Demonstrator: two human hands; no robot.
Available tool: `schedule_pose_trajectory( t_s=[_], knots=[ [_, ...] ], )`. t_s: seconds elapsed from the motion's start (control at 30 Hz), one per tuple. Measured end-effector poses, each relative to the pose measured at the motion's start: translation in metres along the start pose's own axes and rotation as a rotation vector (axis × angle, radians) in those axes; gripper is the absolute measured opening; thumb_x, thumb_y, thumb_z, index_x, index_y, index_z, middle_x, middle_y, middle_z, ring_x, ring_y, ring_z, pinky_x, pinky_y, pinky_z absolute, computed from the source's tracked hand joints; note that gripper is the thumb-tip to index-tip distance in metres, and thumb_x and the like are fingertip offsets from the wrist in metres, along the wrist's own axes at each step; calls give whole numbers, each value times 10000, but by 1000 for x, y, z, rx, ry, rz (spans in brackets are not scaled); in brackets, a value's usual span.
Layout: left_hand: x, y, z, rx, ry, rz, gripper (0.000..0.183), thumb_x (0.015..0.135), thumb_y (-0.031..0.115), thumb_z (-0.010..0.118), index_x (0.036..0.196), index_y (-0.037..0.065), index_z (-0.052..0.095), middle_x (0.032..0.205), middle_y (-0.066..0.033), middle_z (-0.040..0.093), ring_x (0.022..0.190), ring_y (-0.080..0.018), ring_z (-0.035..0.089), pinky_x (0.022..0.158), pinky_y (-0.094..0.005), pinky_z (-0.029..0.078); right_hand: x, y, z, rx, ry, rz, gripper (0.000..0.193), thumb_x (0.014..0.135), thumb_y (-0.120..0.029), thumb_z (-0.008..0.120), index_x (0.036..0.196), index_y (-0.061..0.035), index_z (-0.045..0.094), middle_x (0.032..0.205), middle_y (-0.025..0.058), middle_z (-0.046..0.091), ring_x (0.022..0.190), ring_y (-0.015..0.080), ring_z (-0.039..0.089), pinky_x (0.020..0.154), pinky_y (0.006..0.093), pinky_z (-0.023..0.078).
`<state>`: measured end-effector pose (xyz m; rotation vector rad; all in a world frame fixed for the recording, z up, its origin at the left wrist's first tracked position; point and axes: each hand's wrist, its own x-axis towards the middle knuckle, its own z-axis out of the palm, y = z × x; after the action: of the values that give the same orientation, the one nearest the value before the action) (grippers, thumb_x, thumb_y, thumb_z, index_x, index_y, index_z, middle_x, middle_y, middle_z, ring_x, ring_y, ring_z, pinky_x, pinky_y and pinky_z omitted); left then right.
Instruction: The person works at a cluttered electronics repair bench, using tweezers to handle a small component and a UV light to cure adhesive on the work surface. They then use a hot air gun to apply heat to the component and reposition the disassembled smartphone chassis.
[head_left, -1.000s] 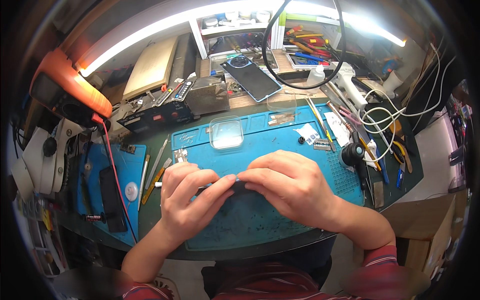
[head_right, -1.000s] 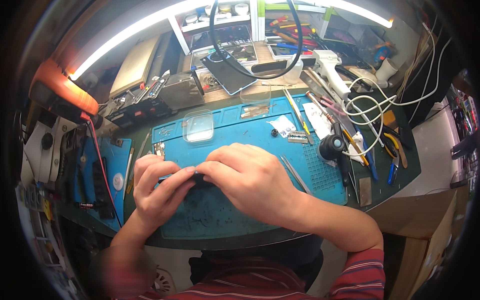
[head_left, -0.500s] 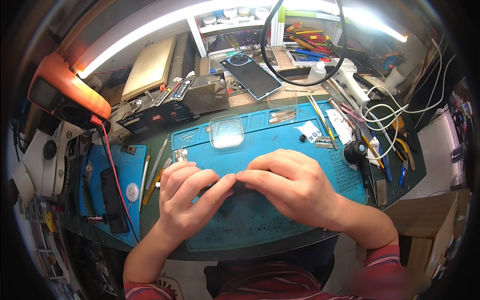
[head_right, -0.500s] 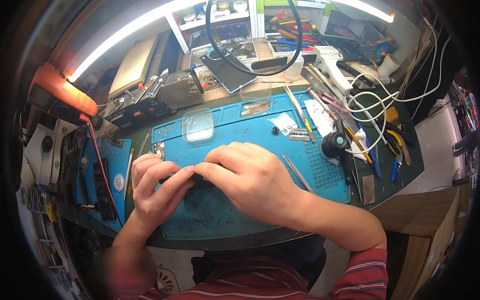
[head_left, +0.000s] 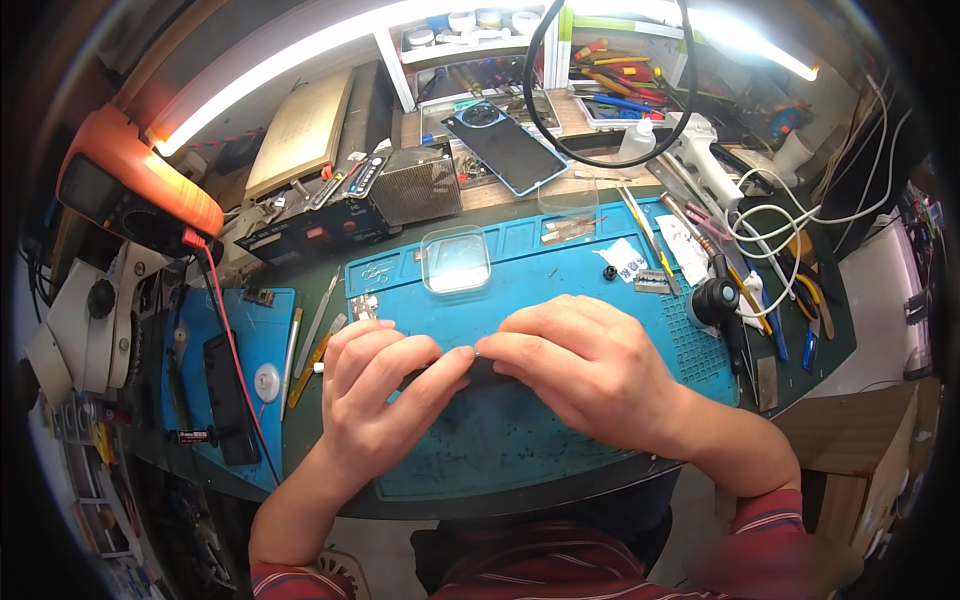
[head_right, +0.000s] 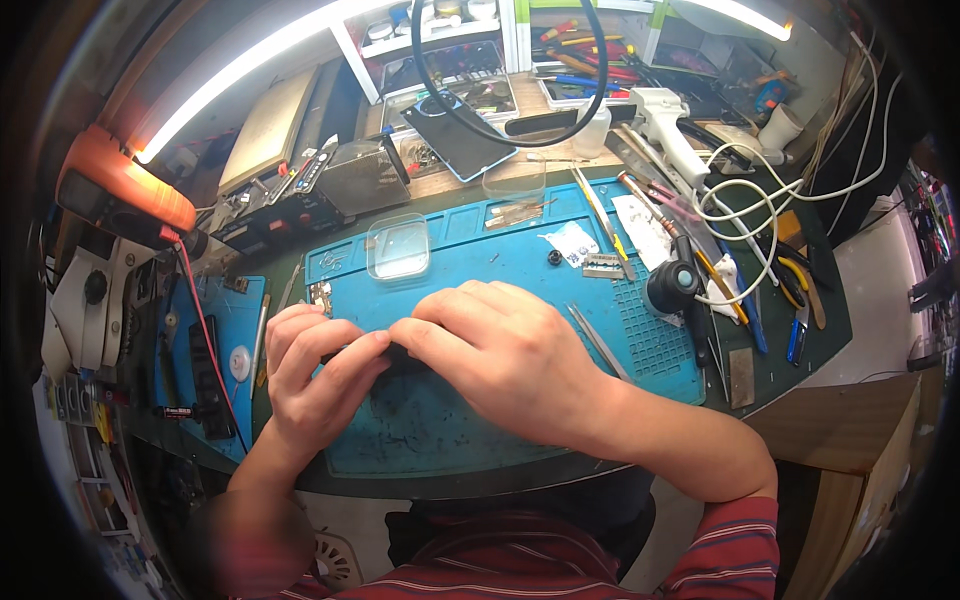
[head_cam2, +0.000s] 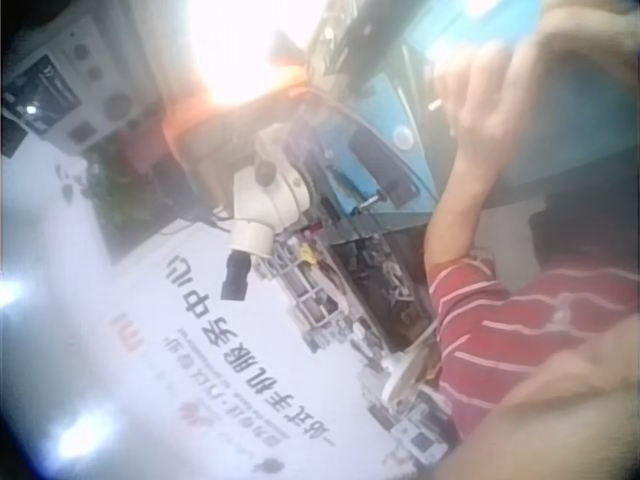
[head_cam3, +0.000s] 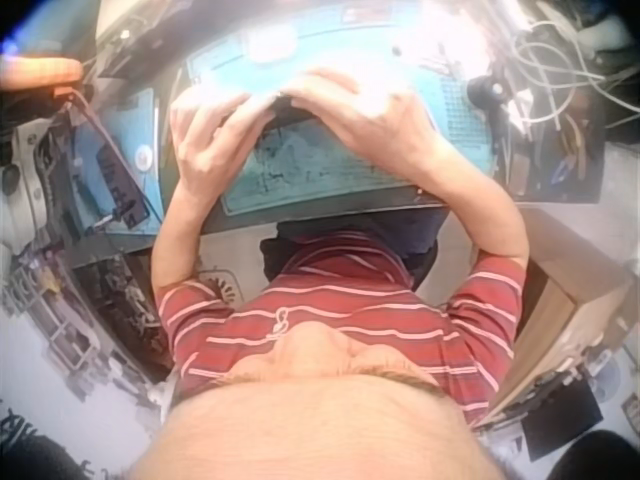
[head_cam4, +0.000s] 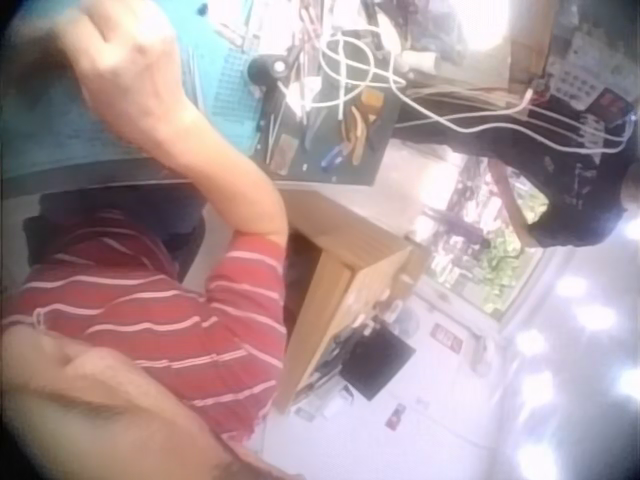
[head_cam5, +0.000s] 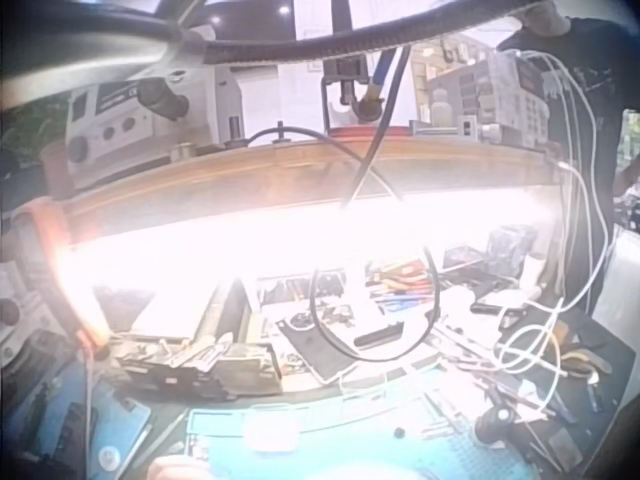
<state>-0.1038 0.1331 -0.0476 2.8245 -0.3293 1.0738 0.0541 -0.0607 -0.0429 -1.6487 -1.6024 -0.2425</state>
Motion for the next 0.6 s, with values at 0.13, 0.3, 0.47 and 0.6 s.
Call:
schedule_pose_trajectory(
  t_s=[0.13,0.3,0.47,0.6],
  knots=[
    [0,1,0,1,1,-2,360,797,148,885,1146,155,797,1051,14,657,975,-191,604,926,-424,540,-1,1,-1,-1,-18,-4,264,811,-75,717,1075,-64,730,1010,69,702,903,256,716,795,382,585],
    [-2,0,1,-18,17,7,367,799,138,888,1154,161,794,1052,22,662,975,-187,604,934,-421,539,-1,0,0,8,-12,-3,258,810,-80,717,1067,-66,730,1008,65,700,896,252,714,787,376,583],
    [-2,0,2,-13,34,13,356,797,137,891,1141,164,803,1041,31,664,975,-179,604,929,-413,539,-2,3,0,-7,-3,-26,250,810,-81,718,1059,-64,731,1007,60,704,891,238,713,778,363,581],
    [-2,0,2,-13,37,15,350,792,143,895,1130,168,810,1036,35,666,972,-172,602,923,-407,541,-3,5,1,2,25,-59,239,810,-81,724,1048,-60,739,1010,57,714,875,230,713,762,356,581]
  ],
)
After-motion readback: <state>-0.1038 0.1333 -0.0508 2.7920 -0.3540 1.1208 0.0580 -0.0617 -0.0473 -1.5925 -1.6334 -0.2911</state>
